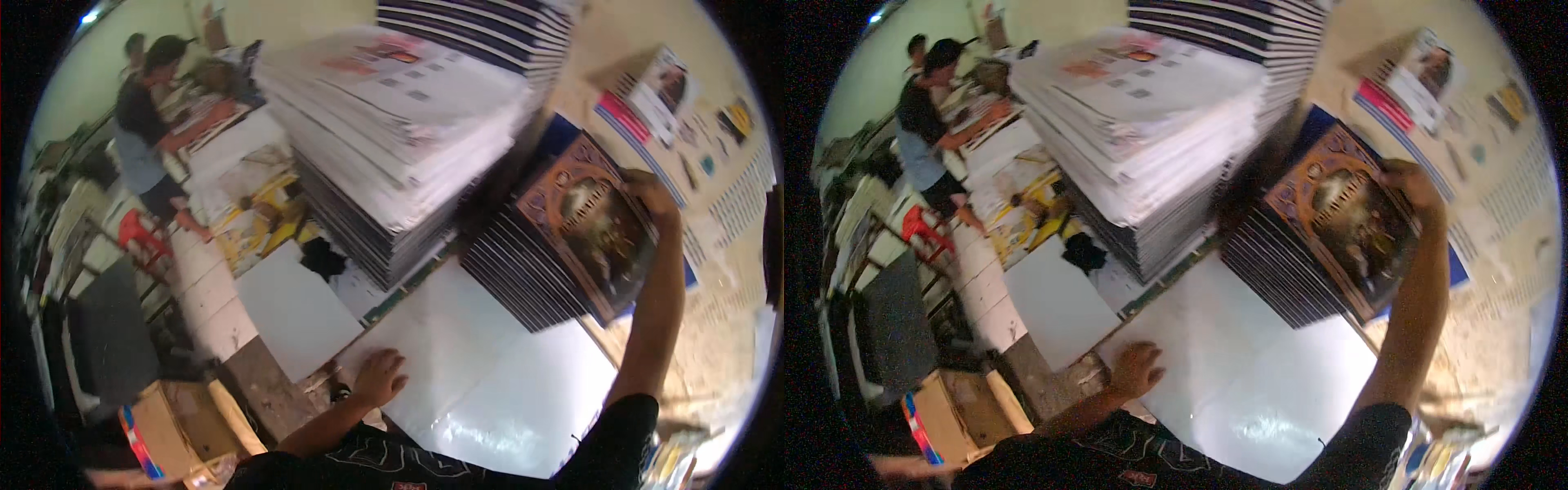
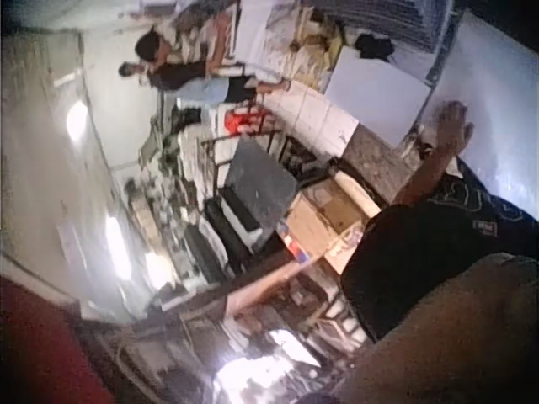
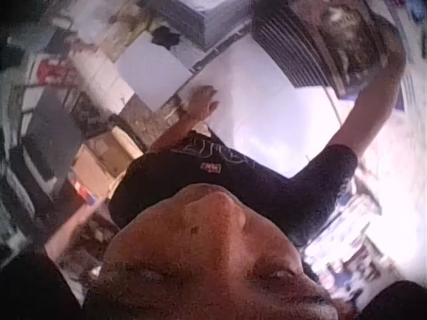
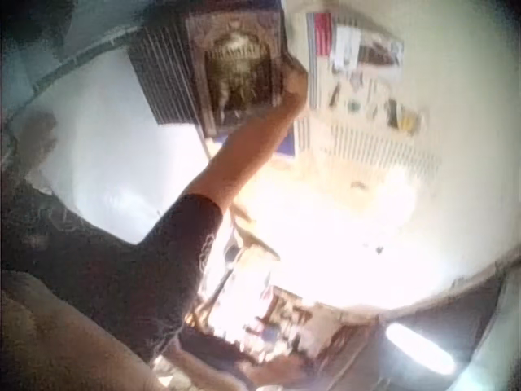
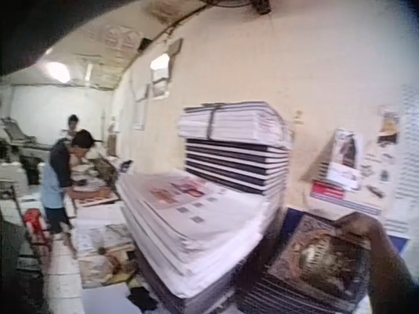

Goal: The person places paper inserts into book folders, folds them closed, and stacks the completed items on a table.

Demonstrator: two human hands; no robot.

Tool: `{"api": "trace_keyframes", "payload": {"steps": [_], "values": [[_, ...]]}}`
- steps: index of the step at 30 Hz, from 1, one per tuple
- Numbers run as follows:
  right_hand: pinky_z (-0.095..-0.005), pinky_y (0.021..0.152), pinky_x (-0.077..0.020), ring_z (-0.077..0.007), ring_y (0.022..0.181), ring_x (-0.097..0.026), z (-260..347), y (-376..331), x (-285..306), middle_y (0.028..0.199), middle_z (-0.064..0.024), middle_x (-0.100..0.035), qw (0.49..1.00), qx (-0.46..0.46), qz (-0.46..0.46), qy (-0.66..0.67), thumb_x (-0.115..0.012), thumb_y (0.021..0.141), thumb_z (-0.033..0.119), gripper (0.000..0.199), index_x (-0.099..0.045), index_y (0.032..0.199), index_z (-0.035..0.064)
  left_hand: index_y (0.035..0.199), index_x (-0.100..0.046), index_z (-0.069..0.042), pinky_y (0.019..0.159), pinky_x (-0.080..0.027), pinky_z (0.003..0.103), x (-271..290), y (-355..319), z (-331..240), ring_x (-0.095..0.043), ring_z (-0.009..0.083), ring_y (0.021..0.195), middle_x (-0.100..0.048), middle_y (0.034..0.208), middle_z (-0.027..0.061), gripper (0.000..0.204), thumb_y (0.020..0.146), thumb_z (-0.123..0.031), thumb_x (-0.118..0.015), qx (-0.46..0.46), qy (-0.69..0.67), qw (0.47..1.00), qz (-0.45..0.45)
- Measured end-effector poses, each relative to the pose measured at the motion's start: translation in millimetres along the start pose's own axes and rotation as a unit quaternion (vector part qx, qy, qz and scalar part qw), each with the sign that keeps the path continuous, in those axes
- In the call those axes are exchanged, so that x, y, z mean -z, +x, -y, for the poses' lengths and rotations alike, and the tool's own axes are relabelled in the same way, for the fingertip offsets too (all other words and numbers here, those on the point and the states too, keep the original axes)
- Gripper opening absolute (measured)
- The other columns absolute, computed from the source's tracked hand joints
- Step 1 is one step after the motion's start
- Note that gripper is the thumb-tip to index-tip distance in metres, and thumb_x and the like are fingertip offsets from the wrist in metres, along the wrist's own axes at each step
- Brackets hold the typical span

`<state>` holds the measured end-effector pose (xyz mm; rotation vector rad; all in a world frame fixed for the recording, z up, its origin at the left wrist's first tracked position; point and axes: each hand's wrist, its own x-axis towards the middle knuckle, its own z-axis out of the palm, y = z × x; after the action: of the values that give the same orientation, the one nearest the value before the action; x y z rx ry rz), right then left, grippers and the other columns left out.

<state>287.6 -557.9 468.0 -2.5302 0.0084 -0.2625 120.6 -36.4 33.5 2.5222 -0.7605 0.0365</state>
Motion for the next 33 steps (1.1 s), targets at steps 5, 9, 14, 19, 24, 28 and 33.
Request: {"api": "trace_keyframes", "payload": {"steps": [5,9,14,19,24,28,33], "values": [[-0.0394,0.085,-0.05,-0.0335,0.097,-0.066,4.9,40.9,-52.3,0.105,-0.0212,-0.068,0.894,-0.102,-0.057,-0.432,-0.068,0.082,0.026,0.038,-0.066,0.109,-0.0011,0.125,-0.056,-0.007,0.101,-0.039,0.049,17.2,2.2,-10.6,-0.046,0.0311,0.125,-0.049,0.132,0.011,0.047,0.089,-0.037,-0.061,-0.019,-0.014,0.999,-0.032],[-0.044,0.098,-0.0455,-0.0387,0.114,-0.059,66.8,-60.4,-70.4,0.122,-0.0225,-0.061,0.948,0.101,0.135,-0.271,-0.075,0.074,0.028,0.055,-0.061,0.12,0.0009,0.125,-0.056,-0.008,0.101,-0.039,0.048,12.2,0.0,-8.0,-0.045,0.029,0.127,-0.05,0.132,0.0095,0.046,0.089,-0.037,-0.062,0.0,-0.027,1.0,0.013],[-0.0359,0.116,-0.0243,-0.0331,0.14,-0.033,84.5,-66.8,-101.0,0.148,-0.0214,-0.039,0.955,-0.048,0.186,-0.226,-0.08,0.056,0.015,0.095,-0.042,0.142,0.0019,0.125,-0.056,-0.008,0.103,-0.037,0.048,4.8,-0.9,2.0,-0.041,0.0292,0.131,-0.047,0.135,0.0106,0.044,0.092,-0.036,-0.058,-0.024,-0.024,0.999,-0.003],[-0.0342,0.116,-0.0236,-0.029,0.141,-0.034,51.0,-56.2,-98.7,0.15,-0.0175,-0.039,0.974,-0.04,0.168,-0.147,-0.073,0.05,0.003,0.098,-0.041,0.143,0.0028,0.123,-0.057,-0.008,0.102,-0.04,0.048,4.5,-5.4,-0.5,-0.048,0.0324,0.123,-0.049,0.131,0.0132,0.043,0.086,-0.029,-0.067,-0.047,-0.046,0.997,-0.052],[-0.0356,0.115,-0.0281,-0.0301,0.135,-0.041,33.6,-57.7,-107.8,0.144,-0.0152,-0.047,0.985,-0.095,0.123,-0.073,-0.076,0.052,-0.003,0.1,-0.041,0.144,0.0082,0.126,-0.053,-0.006,0.103,-0.038,0.048,-1.9,-10.5,6.7,-0.04,0.0311,0.131,-0.044,0.136,0.0148,0.043,0.091,-0.031,-0.058,-0.042,-0.043,0.998,-0.009],[-0.0366,0.113,-0.0302,-0.0295,0.134,-0.043,38.0,-61.2,-105.4,0.143,-0.0151,-0.049,0.983,-0.066,0.114,-0.126,-0.077,0.051,-0.002,0.099,-0.042,0.143,0.0079,0.133,-0.048,-0.004,0.106,-0.035,0.048,-3.0,-9.2,7.6,-0.037,0.0324,0.134,-0.04,0.141,0.0178,0.054,0.088,-0.03,-0.06,-0.059,-0.034,0.998,-0.002],[-0.0385,0.113,-0.0306,-0.0305,0.136,-0.04,28.8,-101.5,-128.2,0.146,-0.0139,-0.045,0.916,0.039,-0.146,-0.371,-0.079,0.062,0.003,0.091,-0.041,0.144,0.0108,0.14,-0.04,0.0,0.113,-0.026,0.047,7.2,-15.6,29.5,-0.026,0.0341,0.141,-0.031,0.149,0.0205,0.065,0.085,-0.027,-0.061,-0.088,-0.103,0.985,0.103]]}}
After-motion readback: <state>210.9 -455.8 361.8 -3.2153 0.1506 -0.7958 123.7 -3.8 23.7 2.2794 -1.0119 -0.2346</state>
